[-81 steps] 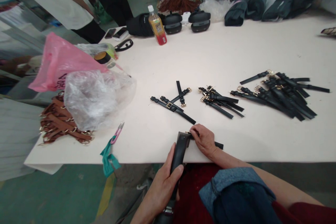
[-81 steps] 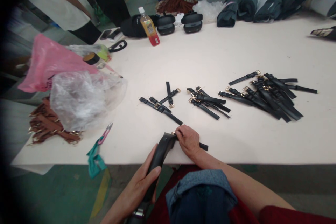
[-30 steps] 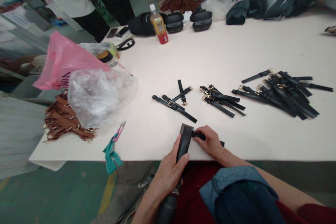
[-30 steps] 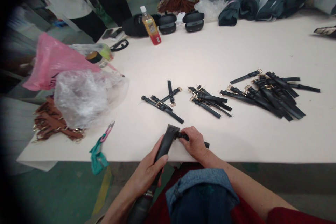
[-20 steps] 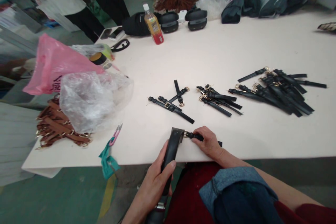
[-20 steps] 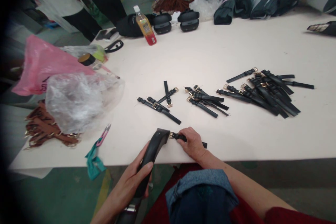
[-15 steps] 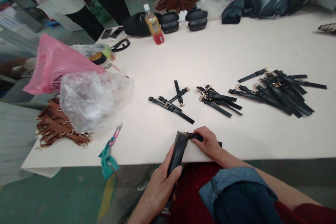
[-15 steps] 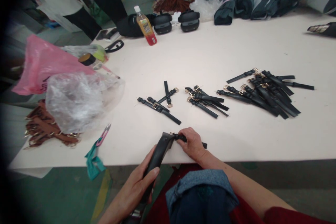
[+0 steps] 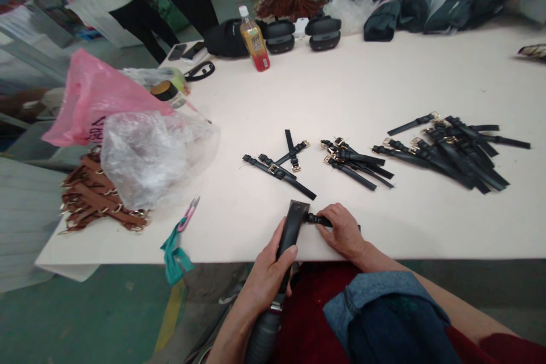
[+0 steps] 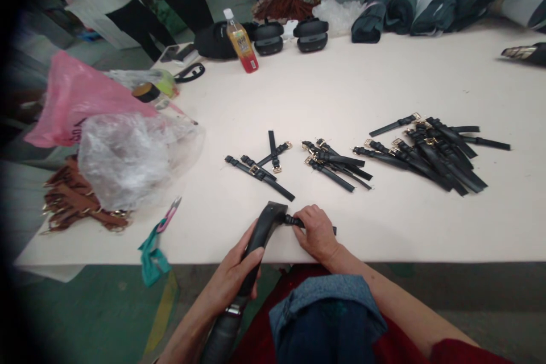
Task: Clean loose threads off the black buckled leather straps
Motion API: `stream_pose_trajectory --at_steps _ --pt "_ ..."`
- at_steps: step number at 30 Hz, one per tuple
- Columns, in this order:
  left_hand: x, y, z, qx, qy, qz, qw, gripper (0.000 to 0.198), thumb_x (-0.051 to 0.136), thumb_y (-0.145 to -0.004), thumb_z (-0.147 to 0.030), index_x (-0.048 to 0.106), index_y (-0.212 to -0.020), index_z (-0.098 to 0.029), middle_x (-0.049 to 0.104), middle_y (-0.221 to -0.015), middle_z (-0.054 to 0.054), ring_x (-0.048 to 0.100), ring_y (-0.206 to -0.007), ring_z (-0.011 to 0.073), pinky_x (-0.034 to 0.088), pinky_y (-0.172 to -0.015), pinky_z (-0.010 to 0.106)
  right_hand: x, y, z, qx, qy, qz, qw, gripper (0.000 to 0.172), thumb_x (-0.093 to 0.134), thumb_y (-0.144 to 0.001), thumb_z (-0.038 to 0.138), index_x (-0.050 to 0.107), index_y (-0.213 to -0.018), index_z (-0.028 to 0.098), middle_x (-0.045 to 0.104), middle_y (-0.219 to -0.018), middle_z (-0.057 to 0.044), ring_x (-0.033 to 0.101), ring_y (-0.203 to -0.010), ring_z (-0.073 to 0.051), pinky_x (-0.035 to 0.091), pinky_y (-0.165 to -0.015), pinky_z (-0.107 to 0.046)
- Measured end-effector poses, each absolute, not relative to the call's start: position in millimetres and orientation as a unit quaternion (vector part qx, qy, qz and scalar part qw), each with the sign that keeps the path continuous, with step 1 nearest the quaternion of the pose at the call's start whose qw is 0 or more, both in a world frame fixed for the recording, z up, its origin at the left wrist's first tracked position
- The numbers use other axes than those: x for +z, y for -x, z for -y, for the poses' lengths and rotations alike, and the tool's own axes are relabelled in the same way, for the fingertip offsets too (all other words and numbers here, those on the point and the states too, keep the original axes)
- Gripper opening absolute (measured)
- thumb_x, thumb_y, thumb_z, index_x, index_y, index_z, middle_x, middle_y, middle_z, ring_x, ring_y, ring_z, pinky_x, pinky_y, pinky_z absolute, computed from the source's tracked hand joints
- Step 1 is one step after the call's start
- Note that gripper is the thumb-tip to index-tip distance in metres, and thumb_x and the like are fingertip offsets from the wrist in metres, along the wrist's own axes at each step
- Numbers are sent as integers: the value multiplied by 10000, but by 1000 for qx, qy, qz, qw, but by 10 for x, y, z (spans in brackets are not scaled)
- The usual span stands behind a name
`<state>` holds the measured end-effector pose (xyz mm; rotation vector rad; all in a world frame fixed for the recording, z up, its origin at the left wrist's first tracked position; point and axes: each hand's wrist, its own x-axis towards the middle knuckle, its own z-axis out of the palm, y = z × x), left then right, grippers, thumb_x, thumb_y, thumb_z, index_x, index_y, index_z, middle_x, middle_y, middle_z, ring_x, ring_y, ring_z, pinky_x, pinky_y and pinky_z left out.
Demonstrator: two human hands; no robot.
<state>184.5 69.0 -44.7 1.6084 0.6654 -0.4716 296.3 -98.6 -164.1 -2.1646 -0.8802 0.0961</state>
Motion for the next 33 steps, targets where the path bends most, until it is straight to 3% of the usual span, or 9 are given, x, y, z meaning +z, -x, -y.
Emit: stream_pose_trajectory --at_steps 9,17,20,22,24,26,33 --pt "-417 -1729 -668 -201 -681 -309 633 752 497 -875 -484 108 -1488 -287 522 -570 -58 531 -378 129 415 -359 210 -1666 -2985 1037 24 859 336 386 102 625 -799 199 612 -900 193 564 -823 -52 496 -820 -222 425 -751 -350" --pt "-245 -1487 -584 -242 -719 -302 578 746 457 -888 -511 98 -1497 -271 540 -616 -42 537 -444 132 433 -428 225 -1694 -3033 1046 39 857 331 394 95 650 -795 219 629 -887 205 580 -815 -44 505 -816 -220 421 -742 -342" --pt "-247 -1477 -571 -243 -754 -275 545 713 437 -894 -495 140 -1497 -257 676 -924 48 624 -596 179 513 -575 294 -1694 -3042 1050 42 858 330 392 106 673 -791 244 634 -882 207 581 -808 -43 508 -819 -222 421 -737 -342" --pt "-280 -1492 -552 -221 -789 -244 518 678 440 -896 -469 197 -1489 -250 582 -1271 88 647 -918 242 497 -838 351 -1694 -3045 1050 43 856 331 395 102 671 -799 253 637 -885 208 584 -811 -43 510 -820 -219 422 -735 -338" --pt "-315 -1516 -523 -218 -817 -222 485 657 430 -903 -445 200 -1487 -251 479 -1400 75 528 -1183 271 381 -1011 378 -1697 -3046 1049 41 854 331 399 97 661 -808 253 639 -892 210 586 -816 -44 511 -820 -216 423 -738 -335" --pt "-336 -1542 -488 -242 -827 -223 456 659 405 -915 -434 153 -1495 -252 516 -1366 86 493 -1228 275 358 -1022 398 -1701 -3044 1049 40 854 332 399 101 656 -807 250 640 -898 212 586 -816 -44 512 -819 -215 424 -740 -334" --pt "-386 -1694 -393 -234 -855 -222 407 662 378 -923 -435 122 -1501 -241 629 -1195 135 597 -1067 305 431 -896 412 -1712 -3011 1050 29 863 337 375 120 633 -790 231 628 -907 202 574 -827 -49 504 -827 -223 414 -736 -341"
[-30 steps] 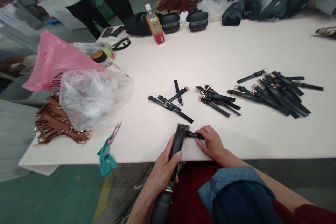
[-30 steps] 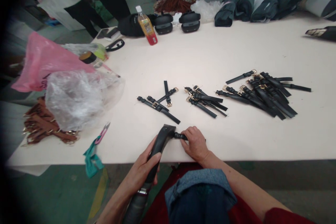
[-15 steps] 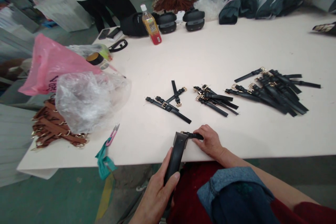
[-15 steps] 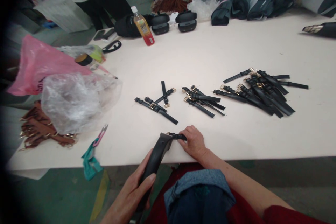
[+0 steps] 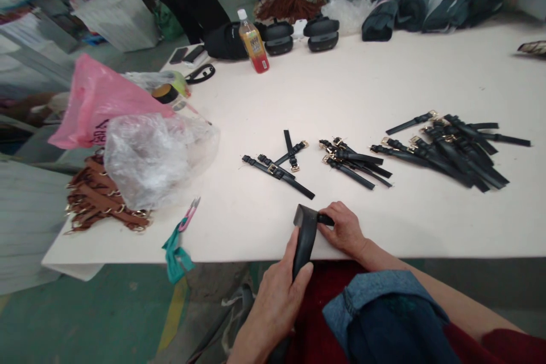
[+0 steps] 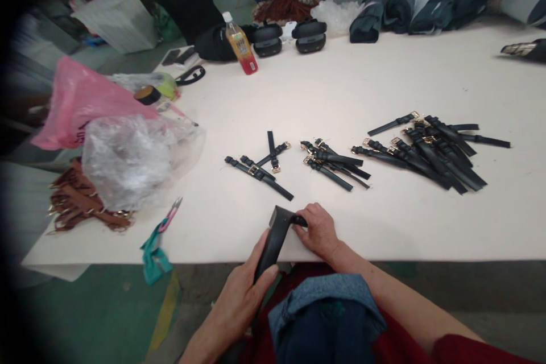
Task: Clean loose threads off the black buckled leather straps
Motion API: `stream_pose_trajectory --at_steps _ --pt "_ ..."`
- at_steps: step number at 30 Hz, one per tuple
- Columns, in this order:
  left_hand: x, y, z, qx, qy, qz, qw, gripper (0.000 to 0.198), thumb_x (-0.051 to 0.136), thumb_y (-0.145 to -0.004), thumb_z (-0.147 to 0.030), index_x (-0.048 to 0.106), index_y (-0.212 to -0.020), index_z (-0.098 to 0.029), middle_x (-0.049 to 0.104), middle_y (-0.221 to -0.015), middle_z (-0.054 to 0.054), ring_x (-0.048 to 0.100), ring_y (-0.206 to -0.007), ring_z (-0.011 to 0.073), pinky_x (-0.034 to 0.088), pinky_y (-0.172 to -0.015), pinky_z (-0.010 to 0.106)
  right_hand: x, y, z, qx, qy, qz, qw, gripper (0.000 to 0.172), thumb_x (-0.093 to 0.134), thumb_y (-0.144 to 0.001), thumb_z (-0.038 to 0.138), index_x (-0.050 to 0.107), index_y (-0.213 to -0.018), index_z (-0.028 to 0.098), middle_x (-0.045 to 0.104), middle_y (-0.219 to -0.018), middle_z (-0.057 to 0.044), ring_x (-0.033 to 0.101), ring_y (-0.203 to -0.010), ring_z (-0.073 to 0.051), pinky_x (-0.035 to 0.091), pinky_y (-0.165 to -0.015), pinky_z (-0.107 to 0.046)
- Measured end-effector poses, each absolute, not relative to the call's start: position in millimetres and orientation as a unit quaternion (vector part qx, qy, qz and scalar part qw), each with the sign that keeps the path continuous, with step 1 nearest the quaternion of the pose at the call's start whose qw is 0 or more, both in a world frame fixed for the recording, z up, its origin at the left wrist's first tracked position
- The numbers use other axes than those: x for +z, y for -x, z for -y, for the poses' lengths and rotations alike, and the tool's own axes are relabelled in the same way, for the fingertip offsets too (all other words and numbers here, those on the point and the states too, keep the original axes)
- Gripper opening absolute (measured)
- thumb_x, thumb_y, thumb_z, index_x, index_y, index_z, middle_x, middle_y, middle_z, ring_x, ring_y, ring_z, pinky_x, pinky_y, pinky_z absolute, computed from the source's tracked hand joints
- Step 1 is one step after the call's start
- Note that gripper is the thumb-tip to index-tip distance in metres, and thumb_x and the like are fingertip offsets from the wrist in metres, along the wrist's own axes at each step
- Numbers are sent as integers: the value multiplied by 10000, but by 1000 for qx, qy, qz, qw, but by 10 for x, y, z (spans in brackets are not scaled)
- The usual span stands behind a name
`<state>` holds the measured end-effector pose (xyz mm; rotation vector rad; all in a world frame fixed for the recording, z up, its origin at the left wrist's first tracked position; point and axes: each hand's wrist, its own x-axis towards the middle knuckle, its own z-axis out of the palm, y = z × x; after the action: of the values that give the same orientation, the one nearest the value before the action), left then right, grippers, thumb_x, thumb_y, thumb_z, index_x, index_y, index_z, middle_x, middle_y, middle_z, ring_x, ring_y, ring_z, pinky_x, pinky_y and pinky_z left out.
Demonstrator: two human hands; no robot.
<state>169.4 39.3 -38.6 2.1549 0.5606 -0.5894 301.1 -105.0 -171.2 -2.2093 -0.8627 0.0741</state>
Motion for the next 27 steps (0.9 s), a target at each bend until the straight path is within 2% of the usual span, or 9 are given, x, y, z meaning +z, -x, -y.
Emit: stream_pose_trajectory --at_steps 4,6,9,11,13,15,20,27 --pt "-384 -1727 -415 -204 -858 -218 417 663 401 -912 -423 163 -1497 -221 563 -1302 131 556 -1149 302 410 -950 400 -1708 -3004 1047 21 867 338 365 122 629 -796 243 624 -909 197 567 -827 -52 501 -826 -225 412 -727 -341" --pt "-346 -1683 -459 -211 -849 -220 432 664 414 -905 -422 180 -1494 -224 579 -1287 113 567 -1131 286 421 -946 382 -1706 -3004 1046 23 865 340 367 105 625 -811 252 625 -903 201 566 -827 -50 501 -828 -222 412 -734 -339" --pt "-275 -1587 -527 -230 -827 -224 461 676 440 -892 -432 199 -1490 -228 658 -1144 85 624 -998 257 472 -861 343 -1708 -3006 1047 27 864 340 371 102 632 -819 266 626 -899 202 569 -833 -51 501 -834 -223 413 -742 -340" --pt "-241 -1532 -553 -240 -808 -232 485 688 446 -889 -444 195 -1490 -223 694 -974 60 651 -820 222 504 -747 308 -1713 -3009 1049 28 863 340 373 112 641 -815 269 627 -904 201 572 -838 -54 501 -836 -226 415 -745 -343" --pt "-221 -1491 -569 -249 -786 -251 507 704 435 -894 -469 172 -1494 -212 664 -771 18 609 -601 174 495 -589 268 -1717 -3013 1051 27 862 339 375 115 642 -812 264 630 -908 202 572 -835 -55 501 -835 -228 417 -749 -347" --pt "-209 -1458 -592 -249 -763 -278 527 729 431 -893 -501 148 -1496 -204 592 -654 -17 534 -475 138 450 -476 236 -1721 -3016 1051 26 860 340 379 114 640 -807 251 634 -911 206 573 -829 -53 502 -830 -228 419 -749 -349" --pt "-211 -1431 -651 -227 -723 -318 570 761 462 -879 -524 124 -1496 -234 536 -635 -31 523 -450 128 423 -420 216 -1726 -3009 1047 24 859 338 383 108 628 -806 238 643 -910 216 569 -815 -49 500 -821 -225 415 -734 -346" --pt "-345 -1683 -555 -188 -742 -311 564 728 458 -885 -474 157 -1491 -204 504 -598 -51 495 -387 106 417 -392 207 -1694 -2995 1036 32 862 339 376 97 622 -812 235 636 -905 212 556 -817 -45 490 -822 -221 402 -736 -343"
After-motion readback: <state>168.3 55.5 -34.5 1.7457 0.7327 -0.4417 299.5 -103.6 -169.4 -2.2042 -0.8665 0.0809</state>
